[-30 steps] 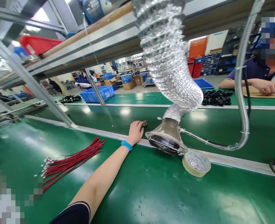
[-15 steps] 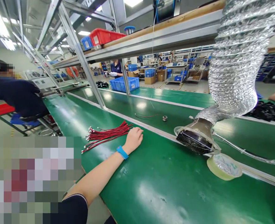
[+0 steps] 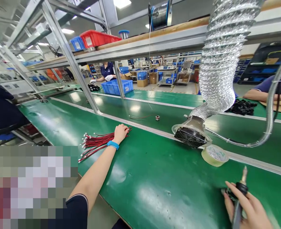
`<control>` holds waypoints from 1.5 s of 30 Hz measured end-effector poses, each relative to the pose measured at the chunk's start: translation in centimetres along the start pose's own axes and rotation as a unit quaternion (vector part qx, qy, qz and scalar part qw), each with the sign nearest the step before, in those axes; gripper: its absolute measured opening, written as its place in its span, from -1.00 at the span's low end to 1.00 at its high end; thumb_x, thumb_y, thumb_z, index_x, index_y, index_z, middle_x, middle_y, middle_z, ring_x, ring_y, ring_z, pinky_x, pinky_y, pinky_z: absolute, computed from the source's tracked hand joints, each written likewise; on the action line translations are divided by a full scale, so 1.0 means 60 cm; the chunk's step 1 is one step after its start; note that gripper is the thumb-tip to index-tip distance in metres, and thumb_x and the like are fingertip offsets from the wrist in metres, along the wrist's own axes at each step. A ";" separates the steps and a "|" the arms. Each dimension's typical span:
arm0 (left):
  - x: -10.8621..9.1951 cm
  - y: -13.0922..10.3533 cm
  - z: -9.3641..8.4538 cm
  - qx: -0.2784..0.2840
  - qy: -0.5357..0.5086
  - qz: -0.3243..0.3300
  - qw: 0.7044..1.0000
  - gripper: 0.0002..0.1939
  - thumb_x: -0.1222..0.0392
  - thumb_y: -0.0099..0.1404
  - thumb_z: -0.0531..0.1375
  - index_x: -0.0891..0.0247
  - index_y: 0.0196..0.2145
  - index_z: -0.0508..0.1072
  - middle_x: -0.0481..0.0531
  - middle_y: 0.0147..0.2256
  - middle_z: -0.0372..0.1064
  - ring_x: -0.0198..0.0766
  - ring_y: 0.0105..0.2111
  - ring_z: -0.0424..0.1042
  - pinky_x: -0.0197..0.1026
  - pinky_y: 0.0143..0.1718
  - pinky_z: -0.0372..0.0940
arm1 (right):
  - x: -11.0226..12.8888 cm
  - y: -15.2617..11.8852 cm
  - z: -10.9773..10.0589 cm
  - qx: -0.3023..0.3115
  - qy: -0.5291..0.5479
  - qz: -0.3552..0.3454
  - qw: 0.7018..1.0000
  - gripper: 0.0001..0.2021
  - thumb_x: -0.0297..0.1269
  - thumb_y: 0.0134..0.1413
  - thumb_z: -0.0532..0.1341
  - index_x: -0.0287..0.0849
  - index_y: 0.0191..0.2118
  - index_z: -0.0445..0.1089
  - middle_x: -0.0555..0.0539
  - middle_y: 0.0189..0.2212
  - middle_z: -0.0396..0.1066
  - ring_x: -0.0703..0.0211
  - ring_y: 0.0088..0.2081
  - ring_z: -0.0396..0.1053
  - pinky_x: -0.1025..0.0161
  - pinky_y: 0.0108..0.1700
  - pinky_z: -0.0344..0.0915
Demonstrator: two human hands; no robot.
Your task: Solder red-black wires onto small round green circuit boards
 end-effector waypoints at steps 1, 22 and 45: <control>-0.001 0.003 0.000 0.003 -0.002 0.007 1.000 -0.79 0.18 0.46 0.20 0.20 -0.33 0.58 0.18 -0.23 0.46 -0.01 -0.11 0.40 -0.04 -0.07 0.23 | 0.016 -0.007 0.004 0.029 0.004 -0.009 1.000 -0.43 0.20 0.04 0.22 0.72 0.23 0.32 -0.34 -0.13 0.53 -0.43 -0.25 0.57 -0.38 -0.26 0.43; -0.362 -0.234 -0.092 0.063 -0.239 0.358 0.900 -0.59 -0.13 0.55 0.08 0.12 -0.13 0.64 0.08 -0.47 0.41 -0.18 -0.44 0.39 -0.16 -0.37 0.19 | 0.155 -0.034 0.030 0.100 0.085 0.104 0.986 -0.61 -0.28 0.36 0.20 0.04 0.25 0.35 -0.18 0.02 0.36 0.02 -0.10 0.49 0.04 -0.06 0.54; -0.470 -0.329 -0.075 0.240 -0.522 0.230 0.786 -0.82 0.20 0.43 0.26 0.21 -0.37 0.50 0.02 -0.25 0.37 -0.25 -0.23 0.40 -0.22 -0.20 0.31 | 0.223 -0.083 0.018 0.120 0.238 0.185 0.946 -0.41 -0.32 0.30 0.29 0.08 0.39 0.23 -0.13 0.12 0.42 0.04 0.13 0.47 0.04 0.21 0.47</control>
Point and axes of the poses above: each hand's wrist, its own y-axis towards the middle knuckle, its own z-axis out of the palm, x = y × z, the point moved 5 cm from there along y, towards the middle knuckle
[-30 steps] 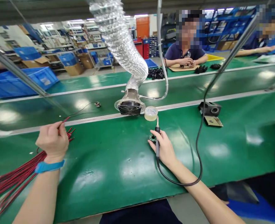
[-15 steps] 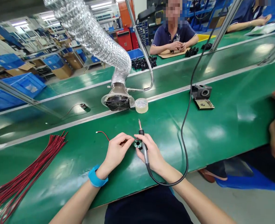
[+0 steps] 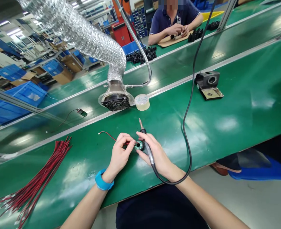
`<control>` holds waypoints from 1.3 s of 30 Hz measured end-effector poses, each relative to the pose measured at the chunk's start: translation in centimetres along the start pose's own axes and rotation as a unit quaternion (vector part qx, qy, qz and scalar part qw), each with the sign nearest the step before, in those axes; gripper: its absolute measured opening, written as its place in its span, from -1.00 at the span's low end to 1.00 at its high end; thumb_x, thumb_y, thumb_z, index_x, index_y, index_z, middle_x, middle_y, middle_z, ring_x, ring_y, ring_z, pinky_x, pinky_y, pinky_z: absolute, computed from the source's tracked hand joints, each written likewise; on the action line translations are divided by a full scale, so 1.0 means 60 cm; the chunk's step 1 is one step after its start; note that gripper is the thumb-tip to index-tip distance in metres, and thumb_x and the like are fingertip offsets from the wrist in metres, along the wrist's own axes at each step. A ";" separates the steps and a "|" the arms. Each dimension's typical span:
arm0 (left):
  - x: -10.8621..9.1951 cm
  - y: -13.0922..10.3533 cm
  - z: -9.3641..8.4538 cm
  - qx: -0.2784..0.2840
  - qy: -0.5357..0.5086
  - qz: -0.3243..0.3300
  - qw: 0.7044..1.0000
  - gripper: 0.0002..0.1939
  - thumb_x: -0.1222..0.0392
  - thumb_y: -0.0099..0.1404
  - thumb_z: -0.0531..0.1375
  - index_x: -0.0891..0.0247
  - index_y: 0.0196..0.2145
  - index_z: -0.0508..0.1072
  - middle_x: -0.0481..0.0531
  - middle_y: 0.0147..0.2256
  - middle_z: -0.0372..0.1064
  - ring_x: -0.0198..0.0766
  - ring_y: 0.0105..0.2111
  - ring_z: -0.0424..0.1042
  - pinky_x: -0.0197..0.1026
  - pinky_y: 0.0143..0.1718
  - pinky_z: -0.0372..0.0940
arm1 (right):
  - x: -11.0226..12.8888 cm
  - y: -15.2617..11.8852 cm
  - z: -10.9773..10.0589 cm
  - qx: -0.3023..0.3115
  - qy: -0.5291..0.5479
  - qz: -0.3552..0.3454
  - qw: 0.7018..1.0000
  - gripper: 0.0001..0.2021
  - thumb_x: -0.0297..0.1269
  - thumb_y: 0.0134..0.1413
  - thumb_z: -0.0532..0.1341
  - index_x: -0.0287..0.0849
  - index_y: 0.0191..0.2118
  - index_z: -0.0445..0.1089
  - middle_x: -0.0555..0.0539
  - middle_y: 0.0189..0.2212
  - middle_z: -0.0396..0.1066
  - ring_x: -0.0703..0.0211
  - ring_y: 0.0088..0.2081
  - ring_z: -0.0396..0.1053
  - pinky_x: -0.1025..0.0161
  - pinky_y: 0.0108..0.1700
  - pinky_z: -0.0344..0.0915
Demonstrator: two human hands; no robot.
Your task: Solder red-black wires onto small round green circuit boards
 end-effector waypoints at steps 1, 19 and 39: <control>0.000 -0.001 -0.003 -0.011 0.007 0.007 1.000 -0.84 0.21 0.43 0.26 0.22 -0.36 0.50 0.04 -0.20 0.38 -0.23 -0.17 0.41 -0.20 -0.14 0.32 | 0.002 -0.004 -0.006 -0.021 0.002 0.004 1.000 -0.44 -0.31 0.33 0.28 0.06 0.39 0.25 -0.13 0.11 0.45 0.06 0.11 0.49 0.06 0.20 0.47; -0.013 -0.019 0.022 -0.010 0.088 0.070 0.994 -0.85 0.27 0.45 0.26 0.20 -0.33 0.44 0.01 -0.25 0.48 -0.20 -0.18 0.46 -0.13 -0.11 0.29 | 0.040 -0.070 -0.075 -0.151 -0.021 -0.023 0.988 -0.77 -0.40 0.41 0.14 -0.09 -0.06 0.56 0.12 -0.52 0.53 0.32 -0.52 0.50 0.35 -0.37 0.46; -0.013 -0.018 0.025 -0.014 0.104 0.081 0.991 -0.85 0.30 0.44 0.26 0.19 -0.33 0.43 0.00 -0.25 0.50 -0.21 -0.18 0.47 -0.11 -0.12 0.30 | 0.029 -0.065 -0.073 -0.144 0.054 0.028 0.988 -0.77 -0.35 0.44 0.15 -0.10 -0.08 0.58 0.09 -0.53 0.53 0.32 -0.55 0.48 0.35 -0.41 0.46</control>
Point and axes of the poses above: each hand's wrist, its own y-axis towards the middle knuckle, its own z-axis out of the palm, x = y × z, the point moved 5 cm from there along y, towards the middle knuckle
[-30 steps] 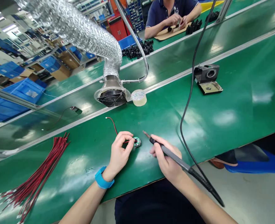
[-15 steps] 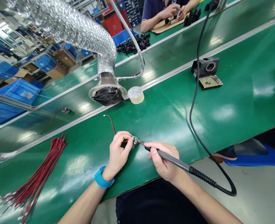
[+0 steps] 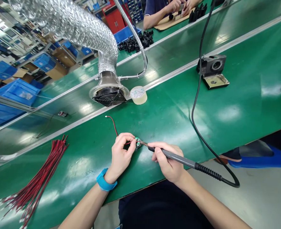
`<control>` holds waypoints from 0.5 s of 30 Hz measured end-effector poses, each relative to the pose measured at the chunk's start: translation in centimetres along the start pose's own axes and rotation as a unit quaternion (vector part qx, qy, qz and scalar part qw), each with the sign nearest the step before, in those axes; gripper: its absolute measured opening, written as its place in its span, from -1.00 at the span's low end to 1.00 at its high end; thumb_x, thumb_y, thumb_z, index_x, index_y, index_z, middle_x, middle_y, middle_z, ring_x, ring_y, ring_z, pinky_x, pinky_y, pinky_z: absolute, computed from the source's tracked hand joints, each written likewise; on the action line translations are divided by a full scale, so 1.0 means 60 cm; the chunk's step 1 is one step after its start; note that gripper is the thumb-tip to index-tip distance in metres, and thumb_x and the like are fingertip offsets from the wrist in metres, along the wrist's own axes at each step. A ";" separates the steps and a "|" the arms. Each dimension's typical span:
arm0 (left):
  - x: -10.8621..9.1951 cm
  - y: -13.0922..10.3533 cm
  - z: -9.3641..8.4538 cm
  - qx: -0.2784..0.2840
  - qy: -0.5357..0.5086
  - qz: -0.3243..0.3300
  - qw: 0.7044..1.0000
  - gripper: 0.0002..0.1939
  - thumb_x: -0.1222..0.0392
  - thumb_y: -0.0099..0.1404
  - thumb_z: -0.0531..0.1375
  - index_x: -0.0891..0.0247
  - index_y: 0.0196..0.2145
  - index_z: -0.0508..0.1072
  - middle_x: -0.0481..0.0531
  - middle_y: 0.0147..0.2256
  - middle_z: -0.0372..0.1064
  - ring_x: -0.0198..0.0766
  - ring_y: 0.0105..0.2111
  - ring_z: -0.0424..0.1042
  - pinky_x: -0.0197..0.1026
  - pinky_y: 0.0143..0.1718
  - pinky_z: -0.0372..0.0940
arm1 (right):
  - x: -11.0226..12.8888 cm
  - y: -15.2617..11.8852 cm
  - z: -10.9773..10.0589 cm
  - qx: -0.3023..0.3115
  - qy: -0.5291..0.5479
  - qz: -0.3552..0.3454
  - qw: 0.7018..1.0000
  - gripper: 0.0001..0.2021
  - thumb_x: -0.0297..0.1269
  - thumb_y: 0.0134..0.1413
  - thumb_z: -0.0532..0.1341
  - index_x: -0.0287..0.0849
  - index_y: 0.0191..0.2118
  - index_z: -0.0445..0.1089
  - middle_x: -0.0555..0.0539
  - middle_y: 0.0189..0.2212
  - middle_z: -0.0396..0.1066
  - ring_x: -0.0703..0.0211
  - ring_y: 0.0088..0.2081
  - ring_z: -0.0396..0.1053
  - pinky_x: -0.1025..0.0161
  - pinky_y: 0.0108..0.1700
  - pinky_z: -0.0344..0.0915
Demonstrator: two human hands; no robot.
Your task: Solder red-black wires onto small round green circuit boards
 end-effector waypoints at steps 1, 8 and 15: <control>0.000 0.000 0.000 0.000 0.001 0.001 1.000 -0.85 0.30 0.44 0.26 0.19 -0.33 0.43 0.00 -0.25 0.50 -0.21 -0.18 0.47 -0.11 -0.12 0.30 | -0.003 0.000 0.000 -0.003 0.011 0.012 1.000 -0.77 -0.34 0.44 0.15 -0.11 -0.08 0.59 0.09 -0.54 0.53 0.31 -0.55 0.47 0.35 -0.43 0.47; 0.000 0.000 0.000 -0.001 0.007 0.001 1.000 -0.84 0.30 0.43 0.27 0.20 -0.34 0.42 -0.01 -0.26 0.50 -0.21 -0.19 0.47 -0.11 -0.11 0.29 | -0.013 -0.007 -0.006 -0.047 0.056 0.052 0.996 -0.76 -0.27 0.45 0.16 -0.13 -0.08 0.61 0.04 -0.55 0.52 0.25 -0.57 0.47 0.30 -0.49 0.47; -0.001 0.001 -0.001 0.008 0.021 -0.003 1.000 -0.85 0.26 0.44 0.25 0.19 -0.34 0.43 0.01 -0.26 0.51 -0.20 -0.19 0.48 -0.10 -0.11 0.30 | -0.013 -0.009 -0.006 -0.050 0.044 0.055 0.996 -0.75 -0.27 0.45 0.16 -0.15 -0.08 0.62 0.03 -0.55 0.53 0.23 -0.57 0.48 0.28 -0.49 0.47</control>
Point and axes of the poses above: each hand's wrist, its own y-axis towards the middle knuckle, its own z-axis out of the palm, x = y × z, the point moved 5 cm from there along y, towards the middle knuckle
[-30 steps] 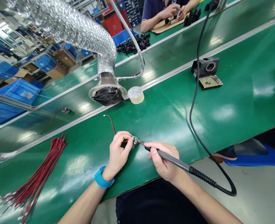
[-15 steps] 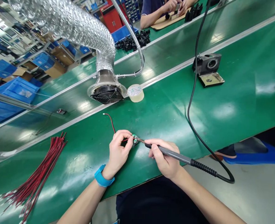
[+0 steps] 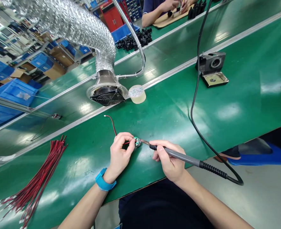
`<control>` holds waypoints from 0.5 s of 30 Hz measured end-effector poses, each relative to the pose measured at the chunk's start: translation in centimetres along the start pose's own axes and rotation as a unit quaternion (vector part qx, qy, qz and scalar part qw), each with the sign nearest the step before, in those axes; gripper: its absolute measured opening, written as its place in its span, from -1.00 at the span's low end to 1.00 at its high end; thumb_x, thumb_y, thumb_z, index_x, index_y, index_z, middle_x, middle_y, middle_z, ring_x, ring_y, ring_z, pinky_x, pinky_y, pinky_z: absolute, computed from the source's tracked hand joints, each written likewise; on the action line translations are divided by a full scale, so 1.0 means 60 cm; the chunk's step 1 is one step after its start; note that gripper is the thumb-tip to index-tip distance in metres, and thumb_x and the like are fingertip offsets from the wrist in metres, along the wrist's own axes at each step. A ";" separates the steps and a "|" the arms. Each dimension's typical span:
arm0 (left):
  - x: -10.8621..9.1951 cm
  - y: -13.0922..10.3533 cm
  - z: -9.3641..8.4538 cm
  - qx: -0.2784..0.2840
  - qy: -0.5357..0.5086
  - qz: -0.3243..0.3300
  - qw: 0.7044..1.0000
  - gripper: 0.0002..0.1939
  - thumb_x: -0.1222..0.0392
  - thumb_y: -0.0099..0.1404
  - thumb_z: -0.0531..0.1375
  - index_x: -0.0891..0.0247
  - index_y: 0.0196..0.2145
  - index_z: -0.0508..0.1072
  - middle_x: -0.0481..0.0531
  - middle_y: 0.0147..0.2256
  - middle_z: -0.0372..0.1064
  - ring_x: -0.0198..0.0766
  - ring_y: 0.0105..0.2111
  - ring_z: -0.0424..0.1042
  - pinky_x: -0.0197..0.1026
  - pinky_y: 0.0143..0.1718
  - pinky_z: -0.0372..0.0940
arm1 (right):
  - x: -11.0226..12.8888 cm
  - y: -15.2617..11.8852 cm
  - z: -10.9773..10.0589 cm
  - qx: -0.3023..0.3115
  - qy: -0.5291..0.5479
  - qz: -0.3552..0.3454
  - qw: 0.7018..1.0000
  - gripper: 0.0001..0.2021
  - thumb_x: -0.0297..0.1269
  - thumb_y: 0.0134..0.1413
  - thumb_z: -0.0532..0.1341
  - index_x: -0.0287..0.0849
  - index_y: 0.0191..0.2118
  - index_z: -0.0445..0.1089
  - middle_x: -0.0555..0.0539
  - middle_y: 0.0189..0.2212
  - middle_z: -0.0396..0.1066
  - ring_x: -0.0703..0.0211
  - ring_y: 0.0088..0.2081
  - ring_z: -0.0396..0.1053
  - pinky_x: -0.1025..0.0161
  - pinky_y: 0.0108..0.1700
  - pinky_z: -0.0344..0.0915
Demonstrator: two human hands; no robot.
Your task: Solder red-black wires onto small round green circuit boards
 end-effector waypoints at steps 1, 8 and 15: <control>0.000 0.000 0.000 0.001 0.002 0.000 1.000 -0.85 0.26 0.44 0.25 0.19 -0.34 0.43 0.01 -0.26 0.51 -0.20 -0.19 0.48 -0.09 -0.11 0.31 | 0.000 0.000 0.000 0.000 -0.002 -0.001 1.000 -0.75 -0.27 0.45 0.16 -0.15 -0.08 0.62 0.03 -0.55 0.53 0.23 -0.57 0.48 0.28 -0.49 0.47; -0.002 0.002 -0.003 0.006 -0.008 0.005 1.000 -0.85 0.28 0.44 0.26 0.20 -0.33 0.43 -0.01 -0.25 0.50 -0.22 -0.18 0.48 -0.10 -0.10 0.29 | 0.007 0.005 0.005 0.032 -0.018 -0.012 0.999 -0.76 -0.27 0.46 0.15 -0.13 -0.06 0.60 0.04 -0.51 0.56 0.27 -0.54 0.51 0.32 -0.44 0.49; -0.005 0.003 -0.004 0.012 -0.003 0.009 1.000 -0.85 0.28 0.43 0.27 0.19 -0.34 0.45 -0.01 -0.25 0.50 -0.20 -0.17 0.48 -0.07 -0.08 0.27 | 0.001 0.007 0.011 0.060 -0.028 -0.016 0.998 -0.76 -0.28 0.46 0.15 -0.10 -0.02 0.59 0.05 -0.47 0.57 0.27 -0.51 0.52 0.31 -0.40 0.51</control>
Point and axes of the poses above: each hand's wrist, its own y-axis towards the middle knuckle, its own z-axis out of the palm, x = y × z, the point moved 5 cm from there along y, towards the middle knuckle
